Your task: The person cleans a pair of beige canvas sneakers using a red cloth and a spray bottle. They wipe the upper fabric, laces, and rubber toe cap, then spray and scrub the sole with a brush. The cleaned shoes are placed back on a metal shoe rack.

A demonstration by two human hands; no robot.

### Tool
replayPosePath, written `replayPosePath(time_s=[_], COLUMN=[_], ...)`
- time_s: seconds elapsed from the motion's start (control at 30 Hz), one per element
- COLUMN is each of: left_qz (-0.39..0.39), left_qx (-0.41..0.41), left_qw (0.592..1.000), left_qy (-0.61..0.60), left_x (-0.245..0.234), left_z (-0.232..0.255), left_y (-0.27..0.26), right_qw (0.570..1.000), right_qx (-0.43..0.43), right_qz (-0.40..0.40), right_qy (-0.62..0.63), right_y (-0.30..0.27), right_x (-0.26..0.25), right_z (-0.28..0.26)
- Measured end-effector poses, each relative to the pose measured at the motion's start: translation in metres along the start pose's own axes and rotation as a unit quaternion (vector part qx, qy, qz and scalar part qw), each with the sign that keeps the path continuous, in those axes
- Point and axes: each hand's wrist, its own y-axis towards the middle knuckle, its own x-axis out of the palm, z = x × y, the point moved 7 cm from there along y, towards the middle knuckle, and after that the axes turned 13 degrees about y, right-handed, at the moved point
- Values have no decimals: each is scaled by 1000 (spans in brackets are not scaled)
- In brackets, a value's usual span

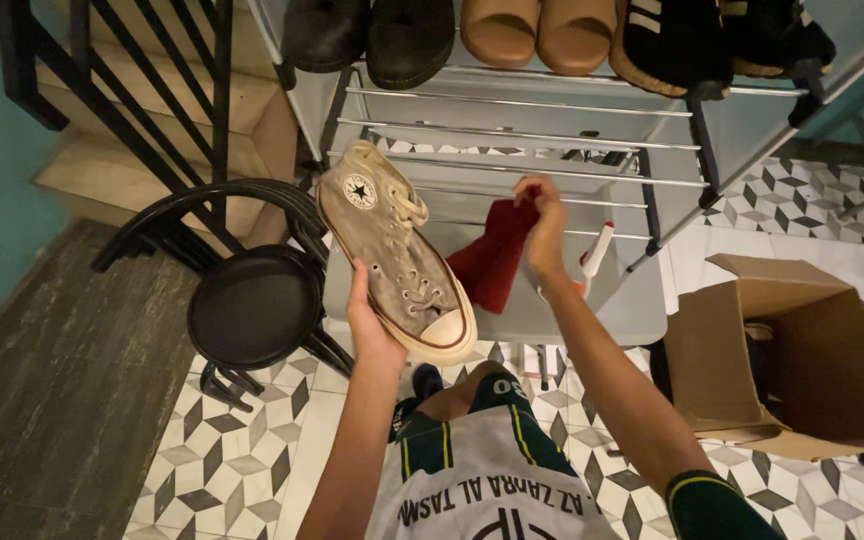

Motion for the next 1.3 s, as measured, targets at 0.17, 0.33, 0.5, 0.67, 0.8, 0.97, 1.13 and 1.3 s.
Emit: replayPosePath(time_s=[0.17, 0.33, 0.5, 0.67, 0.8, 0.97, 1.13, 1.3], left_qz=[-24, 3, -5, -13, -8, -20, -60, -59], left_qx=[13, 10, 12, -11, -23, -2, -3, 13], left_qw=[1000, 1000, 1000, 1000, 1000, 1000, 998, 998], left_qy=[-5, 1, -10, -3, -7, 13, -4, 19], left_x=[1, -2, 4, 13, 18, 26, 39, 55], left_z=[0, 1, 0, -3, -4, 5, 17, 36], left_y=[-1, 1, -2, -6, -11, -17, -17, -8], right_qw=[980, 949, 892, 847, 834, 836, 877, 962], right_qx=[-32, 57, 10, 51, 193, 179, 99, 197], right_qz=[-18, -54, -134, -227, -200, -214, -173, -127], right_qy=[-198, -304, -431, -477, -476, -473, -437, -142], right_y=[-36, -66, -95, -123, -151, -147, -114, -86], right_x=[-3, -24, -43, -54, -68, -60, -45, 2], right_z=[39, 89, 137, 175, 187, 185, 156, 71])
